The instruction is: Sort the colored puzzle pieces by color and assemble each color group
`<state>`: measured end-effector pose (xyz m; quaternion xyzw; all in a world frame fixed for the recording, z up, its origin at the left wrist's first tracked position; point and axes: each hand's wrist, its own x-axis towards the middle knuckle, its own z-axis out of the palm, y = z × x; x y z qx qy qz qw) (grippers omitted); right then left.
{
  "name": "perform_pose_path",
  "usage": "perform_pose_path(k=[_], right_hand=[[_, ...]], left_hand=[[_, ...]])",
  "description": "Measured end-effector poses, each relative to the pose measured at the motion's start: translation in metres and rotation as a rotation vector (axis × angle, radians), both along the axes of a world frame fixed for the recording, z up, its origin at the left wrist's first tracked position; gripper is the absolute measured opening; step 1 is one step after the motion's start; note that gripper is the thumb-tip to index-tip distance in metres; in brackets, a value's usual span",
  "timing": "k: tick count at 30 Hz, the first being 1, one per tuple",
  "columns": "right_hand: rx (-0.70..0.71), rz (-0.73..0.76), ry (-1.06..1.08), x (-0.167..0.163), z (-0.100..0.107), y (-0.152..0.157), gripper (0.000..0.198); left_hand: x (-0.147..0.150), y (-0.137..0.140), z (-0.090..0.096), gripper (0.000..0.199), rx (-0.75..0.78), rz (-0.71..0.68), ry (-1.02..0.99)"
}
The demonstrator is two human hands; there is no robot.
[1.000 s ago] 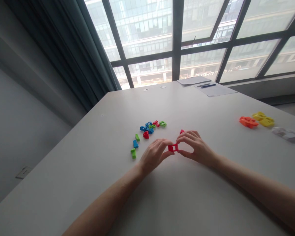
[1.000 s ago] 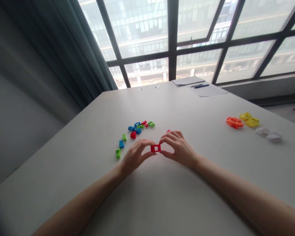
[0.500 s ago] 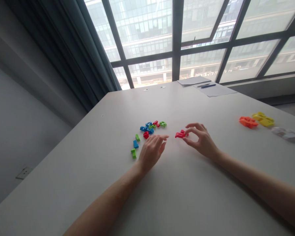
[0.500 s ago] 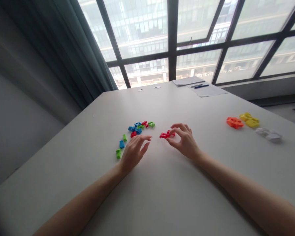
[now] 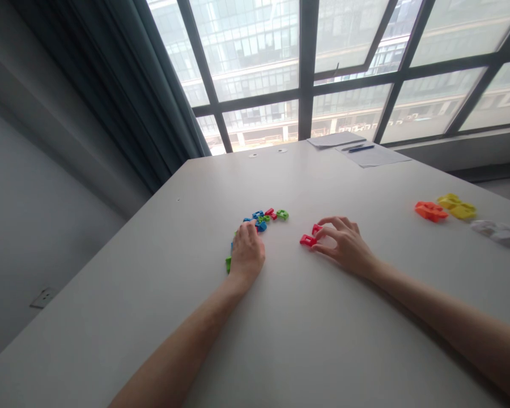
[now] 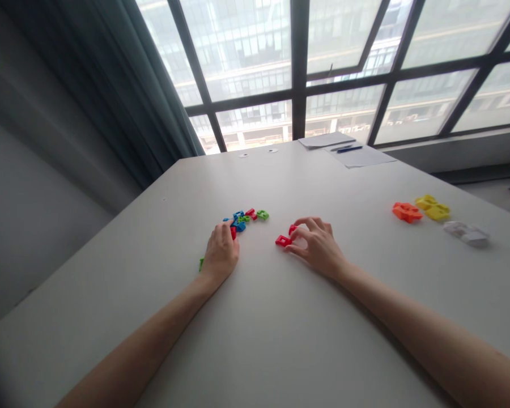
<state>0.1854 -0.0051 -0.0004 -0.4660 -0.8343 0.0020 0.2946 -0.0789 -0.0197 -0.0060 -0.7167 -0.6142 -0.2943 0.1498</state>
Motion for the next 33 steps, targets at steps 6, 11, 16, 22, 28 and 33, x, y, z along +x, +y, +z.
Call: perform_pose_path(k=[6,11,16,22,28,33], right_hand=[[-0.028,0.014,0.023,0.000,0.002,-0.001,0.023],[-0.044,0.007,0.045,-0.001,0.004,-0.003,0.021],[-0.046,0.015,0.068,-0.003,0.005,-0.003,0.022],[-0.030,0.040,0.124,-0.003,0.007,-0.004,0.018],[0.044,0.157,0.190,-0.009,0.013,-0.014,0.016],[0.038,0.228,0.199,-0.016,0.015,-0.023,0.015]], left_hand=[[-0.001,-0.001,0.001,0.028,-0.008,0.064,0.154],[0.000,-0.001,0.004,0.026,-0.055,0.022,0.128],[0.001,-0.002,0.008,0.034,-0.103,-0.048,0.001],[0.004,-0.006,0.017,0.033,0.054,-0.247,-0.179],[0.017,-0.018,0.024,0.035,0.108,-0.603,-0.162],[0.026,-0.027,0.030,0.037,0.111,-0.820,-0.025]])
